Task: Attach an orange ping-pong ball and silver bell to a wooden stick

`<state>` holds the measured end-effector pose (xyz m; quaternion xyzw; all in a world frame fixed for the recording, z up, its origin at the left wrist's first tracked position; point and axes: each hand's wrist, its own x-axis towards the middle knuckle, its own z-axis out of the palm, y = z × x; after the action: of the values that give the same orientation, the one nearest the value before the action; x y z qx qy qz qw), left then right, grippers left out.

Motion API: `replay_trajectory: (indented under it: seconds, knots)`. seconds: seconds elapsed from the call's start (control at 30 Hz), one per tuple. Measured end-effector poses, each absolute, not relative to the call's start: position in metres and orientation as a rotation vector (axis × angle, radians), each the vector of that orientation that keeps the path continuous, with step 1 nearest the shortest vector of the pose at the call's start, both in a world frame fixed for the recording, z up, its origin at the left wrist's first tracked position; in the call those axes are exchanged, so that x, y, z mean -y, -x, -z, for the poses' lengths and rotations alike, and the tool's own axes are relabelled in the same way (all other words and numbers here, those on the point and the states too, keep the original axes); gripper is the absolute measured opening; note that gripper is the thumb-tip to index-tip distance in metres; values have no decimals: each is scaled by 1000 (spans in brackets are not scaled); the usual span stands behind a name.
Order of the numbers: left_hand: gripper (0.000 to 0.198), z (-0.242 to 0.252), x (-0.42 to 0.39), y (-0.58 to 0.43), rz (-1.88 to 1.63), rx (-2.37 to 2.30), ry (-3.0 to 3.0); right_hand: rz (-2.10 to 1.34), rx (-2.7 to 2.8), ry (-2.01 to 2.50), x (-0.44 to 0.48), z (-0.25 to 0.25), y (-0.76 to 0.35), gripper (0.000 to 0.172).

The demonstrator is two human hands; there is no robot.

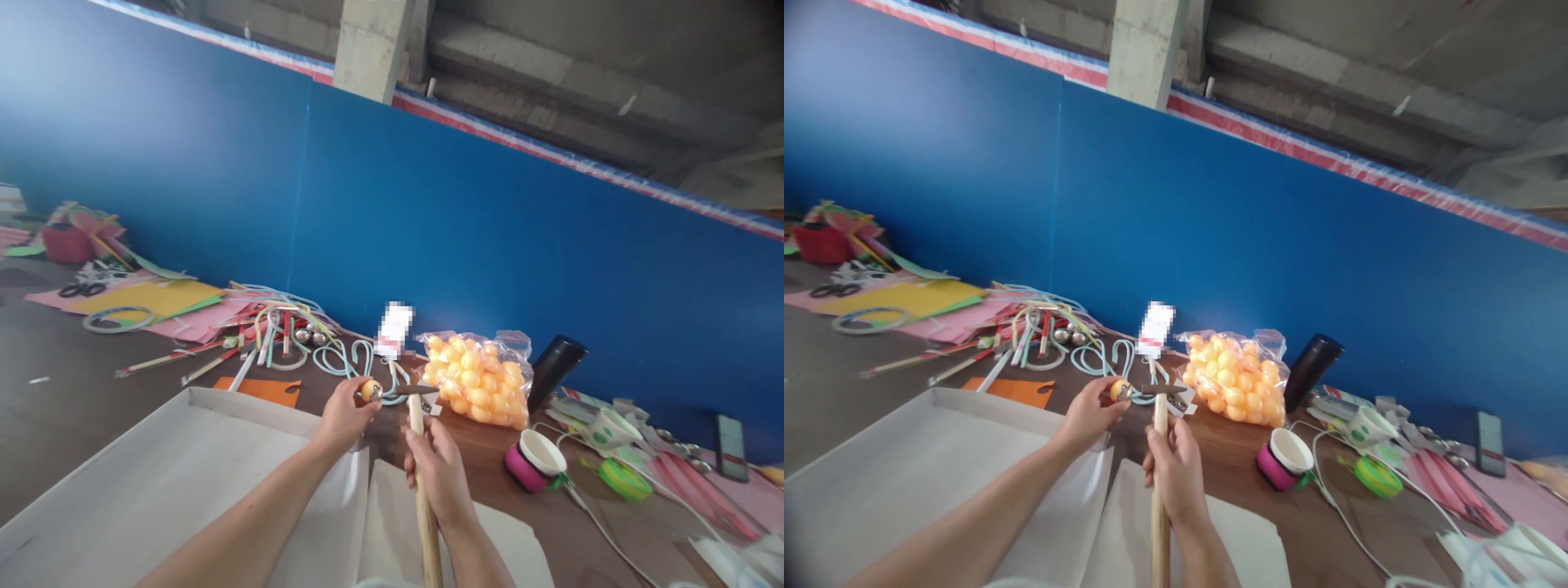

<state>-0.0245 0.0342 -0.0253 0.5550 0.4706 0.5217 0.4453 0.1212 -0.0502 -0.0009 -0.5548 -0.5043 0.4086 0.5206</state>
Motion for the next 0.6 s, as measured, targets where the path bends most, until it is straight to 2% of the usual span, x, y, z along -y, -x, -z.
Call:
replay_trajectory:
  seconds: [0.13,0.3,0.6]
  knots:
    - [39,26,-33,24,-1291,-1265,-1540,-1083,1164,1173,57,-11,-116,33]
    - [38,20,-27,27,-1279,-1330,-1660,-1079,1171,1131,62,-17,-116,35]
    - [37,15,-23,24,-1267,-1398,-1711,-986,1216,1230,57,-9,-116,43]
